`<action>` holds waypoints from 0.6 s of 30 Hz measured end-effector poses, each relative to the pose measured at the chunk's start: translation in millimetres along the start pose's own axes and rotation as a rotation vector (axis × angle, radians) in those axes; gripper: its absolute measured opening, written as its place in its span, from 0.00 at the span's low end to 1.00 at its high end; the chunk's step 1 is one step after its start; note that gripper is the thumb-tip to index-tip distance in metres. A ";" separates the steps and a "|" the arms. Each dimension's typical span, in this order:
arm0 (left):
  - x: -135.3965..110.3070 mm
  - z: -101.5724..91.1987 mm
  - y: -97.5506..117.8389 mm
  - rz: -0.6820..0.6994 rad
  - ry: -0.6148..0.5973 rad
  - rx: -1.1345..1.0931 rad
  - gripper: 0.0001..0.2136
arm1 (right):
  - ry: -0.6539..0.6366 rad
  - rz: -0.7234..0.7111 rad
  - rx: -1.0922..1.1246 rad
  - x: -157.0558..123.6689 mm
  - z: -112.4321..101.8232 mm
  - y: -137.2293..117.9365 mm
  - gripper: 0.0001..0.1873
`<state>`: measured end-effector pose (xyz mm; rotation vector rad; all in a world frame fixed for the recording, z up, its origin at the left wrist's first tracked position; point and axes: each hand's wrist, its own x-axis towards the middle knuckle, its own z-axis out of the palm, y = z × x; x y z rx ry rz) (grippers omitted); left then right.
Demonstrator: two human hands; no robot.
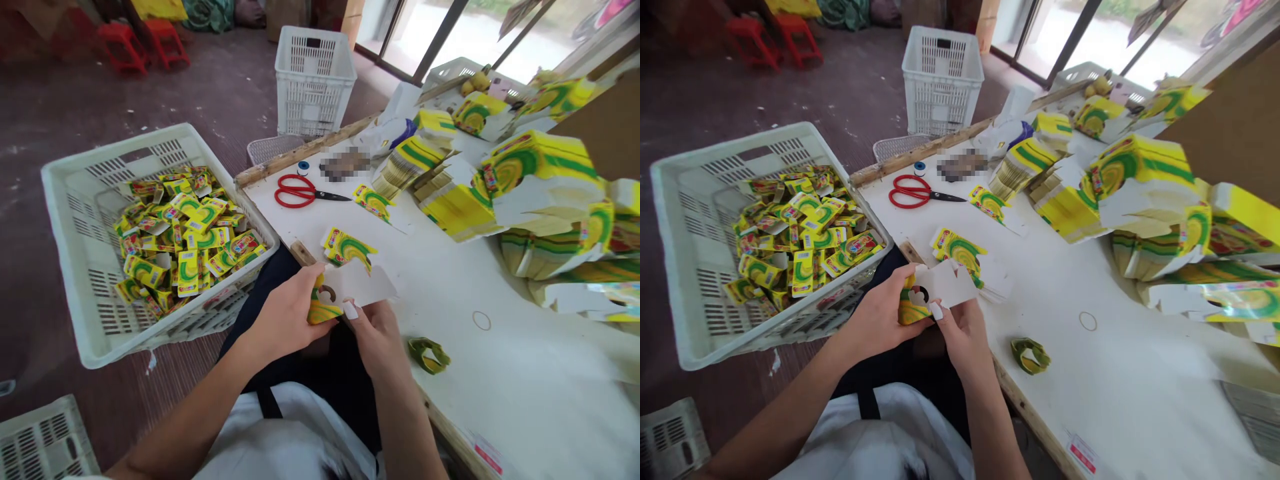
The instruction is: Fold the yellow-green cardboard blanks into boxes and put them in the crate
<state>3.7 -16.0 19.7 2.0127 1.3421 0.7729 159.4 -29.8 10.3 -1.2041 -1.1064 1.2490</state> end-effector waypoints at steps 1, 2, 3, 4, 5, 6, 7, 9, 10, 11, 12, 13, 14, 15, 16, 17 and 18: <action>-1.7 2.7 0.3 0.047 0.004 0.014 0.33 | -0.060 0.125 0.114 0.1 2.8 1.0 0.26; -3.0 4.8 1.0 0.094 -0.002 0.028 0.32 | -0.093 0.208 0.189 0.1 5.4 2.0 0.26; -3.8 6.3 1.9 0.136 -0.013 0.040 0.32 | -0.105 0.250 0.225 -0.1 7.5 3.0 0.26; -4.2 7.2 2.8 0.166 -0.025 0.047 0.31 | -0.109 0.262 0.230 -0.5 8.6 4.3 0.27; -4.1 7.4 3.7 0.180 -0.039 0.050 0.30 | -0.111 0.252 0.215 -1.2 8.5 5.9 0.27; -3.7 7.1 4.4 0.179 -0.052 0.048 0.29 | -0.118 0.231 0.187 -2.1 7.2 7.7 0.28; -3.1 6.3 4.7 0.162 -0.065 0.042 0.27 | -0.129 0.200 0.150 -3.2 5.0 9.4 0.28; -1.3 4.5 4.1 0.100 -0.097 0.022 0.26 | -0.175 0.115 0.048 -5.9 -0.5 11.5 0.28; -0.2 4.0 3.1 0.064 -0.117 0.011 0.26 | -0.193 0.057 -0.026 -7.3 -2.9 11.4 0.28; 0.9 4.0 1.8 0.035 -0.136 0.002 0.27 | -0.214 -0.012 -0.120 -8.5 -4.5 10.5 0.28; 2.0 4.8 0.3 0.016 -0.150 -0.001 0.28 | -0.233 -0.092 -0.227 -9.4 -5.0 9.1 0.27; 2.9 6.3 -1.3 0.011 -0.155 0.002 0.28 | -0.244 -0.175 -0.336 -9.9 -4.6 7.6 0.27; 3.7 8.1 -2.9 0.016 -0.150 0.005 0.28 | -0.248 -0.256 -0.432 -9.7 -3.4 6.2 0.27; 4.2 10.1 -4.4 0.025 -0.130 0.001 0.28 | -0.248 -0.330 -0.501 -9.0 -1.8 5.2 0.28; 4.3 11.9 -5.8 0.036 -0.094 -0.005 0.28 | -0.246 -0.387 -0.539 -7.8 -0.5 4.9 0.29; 4.1 12.9 -7.0 0.040 -0.048 -0.011 0.29 | -0.230 -0.426 -0.553 -6.1 0.2 5.2 0.30; 3.5 13.0 -8.0 0.033 -0.007 -0.009 0.31 | -0.199 -0.447 -0.552 -4.2 0.0 6.0 0.31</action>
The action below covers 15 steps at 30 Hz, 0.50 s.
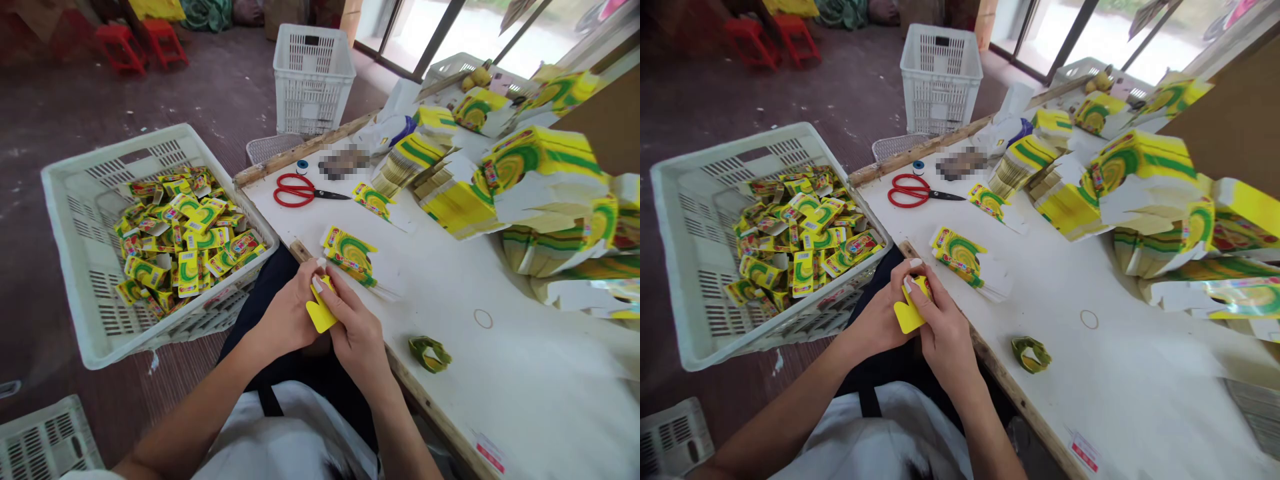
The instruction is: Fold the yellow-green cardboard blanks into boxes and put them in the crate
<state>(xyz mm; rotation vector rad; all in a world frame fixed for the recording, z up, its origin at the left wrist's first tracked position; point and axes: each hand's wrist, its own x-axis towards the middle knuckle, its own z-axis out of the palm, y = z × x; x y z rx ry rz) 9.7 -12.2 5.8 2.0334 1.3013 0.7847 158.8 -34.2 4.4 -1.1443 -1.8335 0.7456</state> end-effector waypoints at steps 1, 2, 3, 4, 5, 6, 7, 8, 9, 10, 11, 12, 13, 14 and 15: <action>-0.9 -1.0 -0.9 -0.018 0.029 0.015 0.32 | 0.039 -0.001 -0.003 1.0 -0.6 2.4 0.31; -1.9 -3.0 -1.7 -0.043 0.040 0.045 0.31 | 0.074 0.004 -0.007 1.5 -1.8 5.5 0.32; -3.1 -5.8 -2.3 -0.070 0.033 0.081 0.29 | 0.093 0.007 -0.013 1.6 -3.6 8.8 0.33; -4.2 -9.0 -3.0 -0.096 0.015 0.110 0.27 | 0.088 0.005 -0.024 1.1 -5.5 12.1 0.34; -5.3 -12.3 -3.5 -0.115 -0.003 0.127 0.25 | 0.059 -0.004 -0.039 0.3 -7.5 15.2 0.34; -6.2 -15.3 -3.8 -0.123 -0.014 0.134 0.23 | 0.014 -0.012 -0.056 -0.7 -9.2 17.9 0.34; -6.9 -18.0 -4.0 -0.128 -0.017 0.134 0.23 | -0.035 -0.019 -0.071 -1.8 -10.8 20.3 0.34; -7.2 -20.1 -4.1 -0.129 -0.015 0.132 0.23 | -0.075 -0.021 -0.086 -2.7 -12.3 22.2 0.32; -7.2 -21.8 -3.9 -0.128 -0.011 0.129 0.23 | -0.100 -0.015 -0.098 -3.4 -14.0 23.8 0.30; -6.8 -23.2 -3.5 -0.125 -0.010 0.127 0.23 | -0.115 -0.006 -0.106 -3.6 -16.0 24.9 0.28; -6.2 -24.3 -2.9 -0.118 -0.014 0.122 0.23 | -0.128 0.000 -0.109 -3.4 -18.6 25.5 0.26; -5.4 -25.4 -2.2 -0.108 -0.021 0.115 0.24 | -0.141 -0.001 -0.107 -2.7 -21.5 25.8 0.25; -4.5 -26.4 -1.3 -0.094 -0.030 0.110 0.24 | -0.158 -0.007 -0.100 -1.7 -24.5 25.4 0.23; -3.6 -27.4 -0.2 -0.079 -0.037 0.108 0.23 | -0.173 -0.016 -0.087 -0.4 -27.2 24.6 0.21; -2.8 -28.3 1.1 -0.067 -0.042 0.109 0.23 | -0.179 -0.025 -0.072 0.8 -28.9 23.2 0.19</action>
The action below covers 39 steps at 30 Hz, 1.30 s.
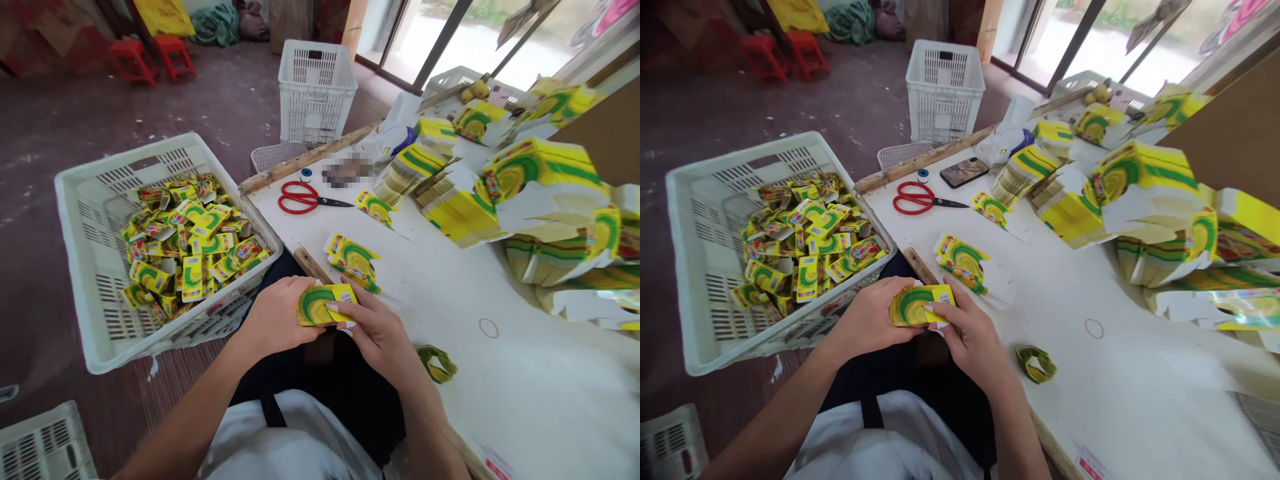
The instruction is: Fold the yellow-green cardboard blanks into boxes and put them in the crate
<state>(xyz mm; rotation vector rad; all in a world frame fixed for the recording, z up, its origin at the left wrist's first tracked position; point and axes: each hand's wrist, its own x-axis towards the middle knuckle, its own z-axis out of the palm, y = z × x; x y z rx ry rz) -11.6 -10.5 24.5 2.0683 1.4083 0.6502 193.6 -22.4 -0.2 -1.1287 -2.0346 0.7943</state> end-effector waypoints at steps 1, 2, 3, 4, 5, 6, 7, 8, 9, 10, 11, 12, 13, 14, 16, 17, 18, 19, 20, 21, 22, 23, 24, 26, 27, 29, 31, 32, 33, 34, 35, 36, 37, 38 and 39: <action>0.5 -1.0 1.3 0.008 0.000 0.006 0.22 | 0.006 0.000 0.013 1.0 -0.6 -1.9 0.16; 0.9 -1.7 2.7 0.010 0.006 0.014 0.22 | 0.026 0.014 0.027 2.0 0.5 -4.2 0.14; 0.9 -2.2 4.0 0.002 0.015 0.022 0.21 | 0.058 0.040 0.045 3.0 3.1 -6.9 0.12; 0.7 -2.4 5.0 -0.012 0.027 0.026 0.21 | 0.097 0.076 0.070 3.9 7.1 -9.7 0.12; 0.3 -2.2 5.3 -0.030 0.042 0.018 0.21 | 0.135 0.119 0.105 5.0 11.5 -12.1 0.14; -0.3 -1.5 4.7 -0.047 0.054 -0.015 0.22 | 0.164 0.160 0.154 6.3 15.7 -13.7 0.17; -0.8 -0.3 2.7 -0.067 0.080 -0.085 0.23 | 0.182 0.191 0.211 8.0 18.6 -14.1 0.23; -1.2 1.3 -0.8 -0.092 0.131 -0.195 0.24 | 0.196 0.211 0.265 10.0 19.7 -12.8 0.29; -1.4 3.5 -5.8 -0.119 0.222 -0.336 0.24 | 0.214 0.226 0.295 12.5 18.5 -9.7 0.34; -1.3 6.0 -12.2 -0.151 0.345 -0.494 0.24 | 0.243 0.243 0.283 15.2 15.2 -4.5 0.35; -1.2 8.8 -19.7 -0.190 0.488 -0.648 0.22 | 0.289 0.262 0.223 18.1 10.1 2.4 0.33; -0.9 11.7 -27.6 -0.233 0.636 -0.774 0.20 | 0.344 0.294 0.109 20.9 4.1 10.8 0.28; -0.9 14.8 -35.3 -0.279 0.746 -0.859 0.19 | 0.399 0.339 -0.051 23.3 -1.9 19.8 0.23; -1.1 18.0 -42.0 -0.325 0.812 -0.900 0.19 | 0.426 0.380 -0.210 25.3 -7.1 28.8 0.19; -2.4 24.1 -50.7 -0.411 0.838 -0.898 0.19 | 0.424 0.430 -0.407 27.6 -13.0 43.9 0.14; -3.1 26.8 -52.3 -0.436 0.836 -0.877 0.20 | 0.411 0.441 -0.448 28.1 -13.4 49.0 0.13; -3.6 29.0 -52.0 -0.446 0.837 -0.860 0.23 | 0.400 0.447 -0.460 28.2 -12.4 52.3 0.11; -3.7 30.7 -50.3 -0.445 0.843 -0.857 0.25 | 0.394 0.451 -0.461 28.3 -10.6 53.8 0.10; -3.3 31.9 -47.3 -0.435 0.849 -0.870 0.26 | 0.391 0.454 -0.466 28.4 -8.5 54.0 0.09; -2.4 32.4 -43.6 -0.423 0.851 -0.894 0.26 | 0.390 0.458 -0.469 28.8 -6.6 53.3 0.09; -1.4 32.5 -39.2 -0.414 0.841 -0.924 0.25 | 0.391 0.462 -0.468 29.3 -5.2 52.1 0.09; -0.4 32.4 -34.4 -0.407 0.818 -0.959 0.24 | 0.394 0.465 -0.463 30.1 -4.4 50.8 0.09; 0.2 32.3 -29.5 -0.402 0.777 -0.993 0.23 | 0.402 0.468 -0.455 31.0 -4.3 49.6 0.10; -0.3 32.8 -19.8 -0.394 0.662 -1.049 0.20 | 0.425 0.469 -0.427 32.4 -5.8 47.5 0.10; -1.5 33.8 -15.4 -0.392 0.579 -1.073 0.19 | 0.438 0.467 -0.405 32.8 -7.0 46.4 0.08; -4.7 37.3 -8.4 -0.397 0.392 -1.109 0.18 | 0.457 0.459 -0.340 32.3 -10.0 42.4 0.05; -7.4 41.7 -4.0 -0.393 0.270 -1.135 0.20 | 0.455 0.441 -0.259 30.4 -12.3 33.9 0.03; -7.9 43.5 -2.6 -0.372 0.253 -1.151 0.24 | 0.441 0.423 -0.203 29.0 -12.8 27.3 0.03; -7.7 44.6 -1.5 -0.334 0.261 -1.170 0.28 | 0.409 0.399 -0.128 27.4 -12.5 19.3 0.03; -7.0 44.8 -0.3 -0.284 0.278 -1.192 0.31 | 0.357 0.374 -0.044 25.6 -11.3 10.2 0.04; -5.7 43.8 1.1 -0.228 0.291 -1.215 0.32 | 0.290 0.346 0.054 23.7 -9.1 0.5 0.05; -4.0 41.5 3.0 -0.172 0.286 -1.238 0.31 | 0.201 0.324 0.149 22.0 -5.7 -9.3 0.05; -2.0 38.3 5.4 -0.121 0.269 -1.256 0.28 | 0.118 0.309 0.229 20.3 -1.4 -18.5 0.04; 0.0 34.2 8.5 -0.082 0.259 -1.266 0.25 | 0.045 0.302 0.313 18.8 3.8 -26.6 0.04; 2.2 29.9 12.0 -0.054 0.264 -1.269 0.24 | -0.012 0.304 0.412 17.6 9.5 -33.3 0.05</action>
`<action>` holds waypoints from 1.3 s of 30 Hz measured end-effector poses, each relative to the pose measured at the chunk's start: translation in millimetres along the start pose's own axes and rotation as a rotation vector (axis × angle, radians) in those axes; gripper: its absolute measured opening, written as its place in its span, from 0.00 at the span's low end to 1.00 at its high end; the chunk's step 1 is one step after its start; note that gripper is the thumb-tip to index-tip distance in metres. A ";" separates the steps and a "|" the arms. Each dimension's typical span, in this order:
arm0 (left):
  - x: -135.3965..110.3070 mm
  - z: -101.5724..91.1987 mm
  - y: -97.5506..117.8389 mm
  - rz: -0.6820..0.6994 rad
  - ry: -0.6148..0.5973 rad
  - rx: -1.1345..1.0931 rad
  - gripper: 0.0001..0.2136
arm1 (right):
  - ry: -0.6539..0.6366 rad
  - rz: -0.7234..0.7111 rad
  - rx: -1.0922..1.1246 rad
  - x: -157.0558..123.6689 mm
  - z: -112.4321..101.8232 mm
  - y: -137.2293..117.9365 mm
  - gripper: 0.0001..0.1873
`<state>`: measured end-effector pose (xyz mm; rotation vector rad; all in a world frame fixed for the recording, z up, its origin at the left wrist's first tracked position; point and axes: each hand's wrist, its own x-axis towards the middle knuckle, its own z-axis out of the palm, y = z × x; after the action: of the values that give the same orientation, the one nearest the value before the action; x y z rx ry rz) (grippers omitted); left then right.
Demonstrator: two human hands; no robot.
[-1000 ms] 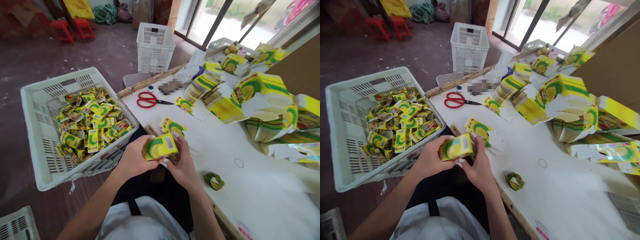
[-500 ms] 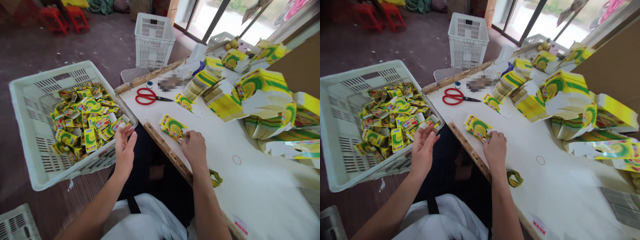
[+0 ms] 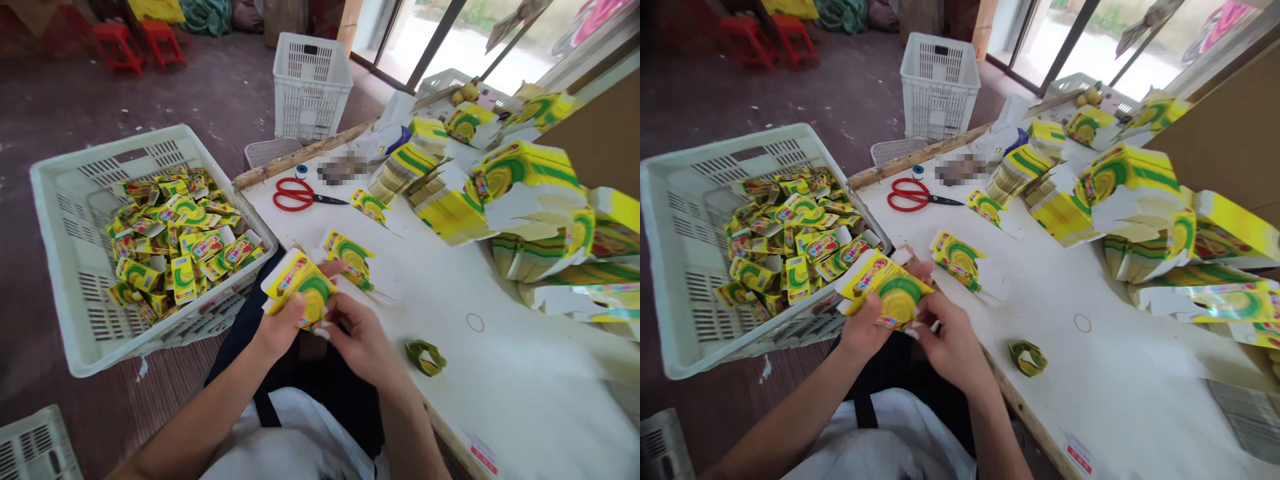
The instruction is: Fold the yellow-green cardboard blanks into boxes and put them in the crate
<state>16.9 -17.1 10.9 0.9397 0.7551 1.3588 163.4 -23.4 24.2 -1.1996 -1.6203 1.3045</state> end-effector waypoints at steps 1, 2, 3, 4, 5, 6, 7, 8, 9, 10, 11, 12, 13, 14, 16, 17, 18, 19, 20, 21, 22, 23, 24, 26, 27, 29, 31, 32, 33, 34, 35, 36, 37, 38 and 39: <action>2.1 2.8 4.8 0.025 0.008 0.001 0.25 | -0.051 0.007 0.105 -2.1 7.5 -2.0 0.06; 4.0 5.7 8.9 0.054 0.037 0.009 0.25 | -0.083 0.012 0.215 -3.6 14.4 -2.9 0.08; 5.8 8.4 11.7 0.088 0.086 0.019 0.25 | -0.095 0.013 0.312 -4.6 20.5 -3.0 0.11; 7.3 10.8 12.9 0.128 0.147 0.029 0.24 | -0.092 0.012 0.379 -5.3 25.7 -2.6 0.13; 8.6 12.6 12.3 0.169 0.206 0.038 0.23 | -0.074 0.015 0.408 -5.6 30.1 -2.0 0.14; 9.6 13.7 10.2 0.205 0.256 0.048 0.21 | -0.042 0.029 0.399 -5.6 33.4 -1.1 0.15; 10.3 14.1 7.0 0.232 0.301 0.063 0.21 | 0.000 0.048 0.360 -5.5 35.7 -0.2 0.15; 10.7 13.9 3.5 0.240 0.329 0.080 0.21 | 0.052 0.071 0.307 -5.3 36.8 0.9 0.15; 10.7 13.1 0.2 0.230 0.344 0.099 0.21 | 0.120 0.088 0.249 -5.0 36.7 2.1 0.16; 10.5 11.9 -2.1 0.209 0.343 0.116 0.23 | 0.190 0.100 0.194 -4.9 35.3 3.4 0.18; 9.9 10.5 -3.2 0.180 0.326 0.130 0.24 | 0.246 0.101 0.144 -4.8 32.7 4.8 0.20; 9.2 9.0 -3.1 0.151 0.297 0.138 0.25 | 0.283 0.091 0.099 -4.8 29.1 6.1 0.19; 8.4 7.3 -1.9 0.124 0.258 0.140 0.27 | 0.307 0.074 0.056 -4.9 24.9 7.2 0.17; 7.4 5.6 -0.2 0.093 0.213 0.140 0.28 | 0.320 0.052 0.023 -5.2 20.4 8.0 0.14; 5.2 1.8 2.7 0.028 0.151 0.131 0.27 | 0.334 0.000 -0.008 -5.9 12.1 8.6 0.05; 4.0 -0.2 3.0 0.008 0.147 0.132 0.24 | 0.348 -0.027 -0.009 -6.4 8.9 8.3 0.03; 3.0 -2.2 2.4 -0.001 0.159 0.142 0.21 | 0.358 -0.054 -0.006 -7.0 6.2 7.9 0.04; 2.0 -4.2 1.1 0.002 0.177 0.161 0.18 | 0.359 -0.083 -0.006 -7.6 4.0 7.4 0.06; 1.4 -6.2 -0.4 0.016 0.193 0.188 0.15 | 0.355 -0.113 -0.019 -8.2 1.9 7.0 0.07; 1.0 -8.3 -1.6 0.028 0.200 0.219 0.13 | 0.358 -0.147 -0.044 -8.8 -0.4 6.8 0.09; 0.9 -10.3 -1.8 0.042 0.201 0.245 0.11 | 0.377 -0.181 -0.077 -9.3 -3.3 7.0 0.10; 1.0 -12.3 -0.3 0.074 0.203 0.259 0.11 | 0.416 -0.214 -0.119 -9.7 -6.9 7.5 0.11; 1.2 -14.3 3.2 0.133 0.213 0.265 0.12 | 0.476 -0.248 -0.183 -9.8 -11.1 8.2 0.13; 1.4 -17.8 16.0 0.323 0.242 0.296 0.18 | 0.607 -0.322 -0.382 -9.5 -19.9 9.5 0.14; 1.3 -18.8 24.4 0.429 0.246 0.338 0.23 | 0.638 -0.367 -0.501 -9.1 -23.2 9.5 0.13; 0.9 -18.7 41.2 0.514 0.182 0.532 0.35 | 0.585 -0.477 -0.699 -8.6 -25.0 7.5 0.12; 1.5 -15.4 52.1 0.365 0.022 0.821 0.45 | 0.442 -0.566 -0.774 -9.0 -19.9 3.5 0.13; 2.4 -13.0 54.0 0.227 -0.085 0.953 0.47 | 0.388 -0.591 -0.776 -9.7 -15.5 1.6 0.14; 3.8 -10.6 53.7 0.075 -0.184 1.052 0.46 | 0.364 -0.595 -0.765 -10.4 -10.7 0.4 0.16; 5.2 -8.4 51.3 -0.060 -0.255 1.116 0.42 | 0.383 -0.580 -0.735 -11.1 -5.9 0.1 0.16; 6.6 -6.6 47.4 -0.153 -0.290 1.152 0.37 | 0.435 -0.543 -0.681 -11.6 -1.5 1.1 0.17; 7.5 -5.3 42.7 -0.204 -0.291 1.170 0.33 | 0.507 -0.483 -0.589 -11.8 2.3 3.3 0.20; 7.8 -4.4 37.6 -0.209 -0.264 1.182 0.31 | 0.566 -0.400 -0.450 -11.5 5.5 6.3 0.25; 7.4 -3.8 32.5 -0.180 -0.227 1.193 0.30 | 0.593 -0.298 -0.266 -10.8 8.3 9.8 0.30; 6.3 -3.4 27.8 -0.136 -0.202 1.207 0.29 | 0.575 -0.182 -0.054 -9.8 10.7 13.2 0.33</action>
<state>1.6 -11.2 34.6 1.8642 1.4812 0.5681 159.3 -35.3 9.1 -1.2777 -1.3060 0.7133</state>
